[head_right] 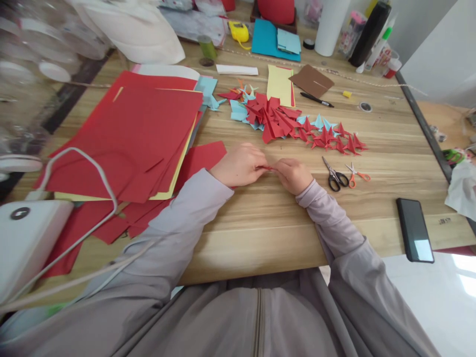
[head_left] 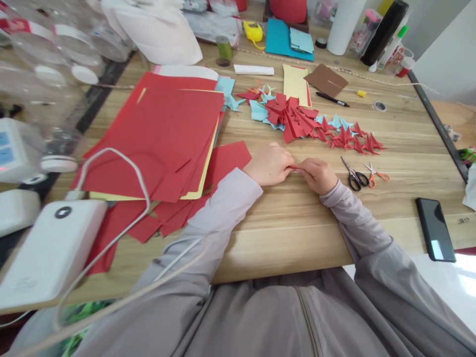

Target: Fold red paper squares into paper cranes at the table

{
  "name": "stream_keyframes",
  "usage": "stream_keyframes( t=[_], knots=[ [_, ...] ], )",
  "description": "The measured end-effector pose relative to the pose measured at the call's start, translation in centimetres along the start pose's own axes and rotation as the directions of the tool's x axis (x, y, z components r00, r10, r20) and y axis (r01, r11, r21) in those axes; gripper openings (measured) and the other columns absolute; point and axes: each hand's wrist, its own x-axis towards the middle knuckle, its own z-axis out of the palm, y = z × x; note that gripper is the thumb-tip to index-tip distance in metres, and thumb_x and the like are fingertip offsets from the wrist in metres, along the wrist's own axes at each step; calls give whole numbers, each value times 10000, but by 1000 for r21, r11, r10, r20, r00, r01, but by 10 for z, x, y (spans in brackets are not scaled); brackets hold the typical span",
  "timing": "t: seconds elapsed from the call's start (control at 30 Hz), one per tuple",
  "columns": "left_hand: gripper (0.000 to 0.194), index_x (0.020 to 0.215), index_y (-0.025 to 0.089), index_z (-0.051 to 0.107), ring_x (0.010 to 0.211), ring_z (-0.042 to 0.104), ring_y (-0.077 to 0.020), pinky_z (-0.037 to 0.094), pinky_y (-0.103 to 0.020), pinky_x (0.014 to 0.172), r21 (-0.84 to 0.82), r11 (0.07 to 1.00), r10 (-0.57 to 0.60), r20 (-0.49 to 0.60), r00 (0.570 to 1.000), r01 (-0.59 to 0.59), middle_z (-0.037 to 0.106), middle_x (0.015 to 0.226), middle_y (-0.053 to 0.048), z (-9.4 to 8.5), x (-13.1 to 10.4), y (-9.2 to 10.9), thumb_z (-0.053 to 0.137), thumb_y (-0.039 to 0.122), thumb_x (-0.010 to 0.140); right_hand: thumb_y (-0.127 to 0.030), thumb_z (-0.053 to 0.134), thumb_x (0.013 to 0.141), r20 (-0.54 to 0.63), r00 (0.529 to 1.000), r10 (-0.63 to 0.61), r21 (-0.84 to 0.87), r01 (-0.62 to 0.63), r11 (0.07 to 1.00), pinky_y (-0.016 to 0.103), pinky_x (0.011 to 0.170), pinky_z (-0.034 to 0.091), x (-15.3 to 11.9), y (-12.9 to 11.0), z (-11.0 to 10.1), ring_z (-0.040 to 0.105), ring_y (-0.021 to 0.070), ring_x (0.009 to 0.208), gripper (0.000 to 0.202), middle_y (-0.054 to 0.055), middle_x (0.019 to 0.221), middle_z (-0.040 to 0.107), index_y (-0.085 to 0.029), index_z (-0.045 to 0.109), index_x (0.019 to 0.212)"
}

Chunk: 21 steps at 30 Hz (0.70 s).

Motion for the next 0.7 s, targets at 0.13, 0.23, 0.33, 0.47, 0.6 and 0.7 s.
stream_keyframes(
  t=[0.13, 0.23, 0.33, 0.47, 0.6, 0.7],
  knots=[
    [206, 715, 157, 675, 716, 608, -178, 405, -319, 707, -48, 999, -20, -53, 998, 18, 682, 728, -57, -1, 0, 1, 507, 245, 795, -268, 346, 918, -38, 999, -19, -52, 17, 998, 293, 692, 463, 1, -1, -4, 578, 180, 727, 305, 88, 755, 627, -176, 624, 833],
    [207, 796, 169, 695, 732, 615, -165, 415, -292, 693, -148, 988, -44, -63, 997, 34, 697, 783, -49, -2, -2, -4, 519, 278, 807, -275, 349, 918, -66, 998, -1, -56, -3, 998, 296, 691, 461, 1, -1, -6, 572, 182, 724, 300, 87, 749, 621, -180, 616, 817],
    [212, 869, 175, 699, 759, 623, -160, 429, -274, 689, -248, 966, -91, -93, 992, 65, 704, 837, -47, -4, -5, -9, 532, 289, 805, -280, 352, 919, -102, 995, 24, -27, -27, 999, 291, 678, 459, 1, 0, -7, 569, 179, 710, 296, 85, 741, 616, -175, 611, 822],
    [205, 851, 171, 703, 739, 621, -150, 431, -262, 674, -311, 949, -96, -113, 989, 57, 702, 815, -46, -6, -6, -10, 521, 255, 809, -331, 418, 901, -114, 993, 34, 1, -34, 999, 281, 674, 462, 1, -1, -8, 576, 175, 719, 259, 82, 760, 622, -159, 611, 881],
    [190, 764, 157, 698, 677, 602, -145, 409, -258, 632, -282, 959, -32, -62, 998, 13, 686, 734, -45, -4, -4, -7, 525, 231, 795, -383, 456, 885, -31, 1000, 6, -17, -7, 1000, 279, 682, 461, 0, -3, -5, 590, 182, 747, 286, 96, 809, 642, -142, 605, 922],
    [194, 683, 156, 678, 630, 579, -137, 380, -252, 593, -235, 972, 6, -26, 1000, -12, 660, 667, -34, 0, -2, -6, 527, 225, 783, -360, 387, 918, 38, 999, -15, -71, 18, 997, 271, 657, 444, 1, -3, -2, 584, 173, 704, 318, 96, 787, 643, -139, 611, 874]
  ],
)
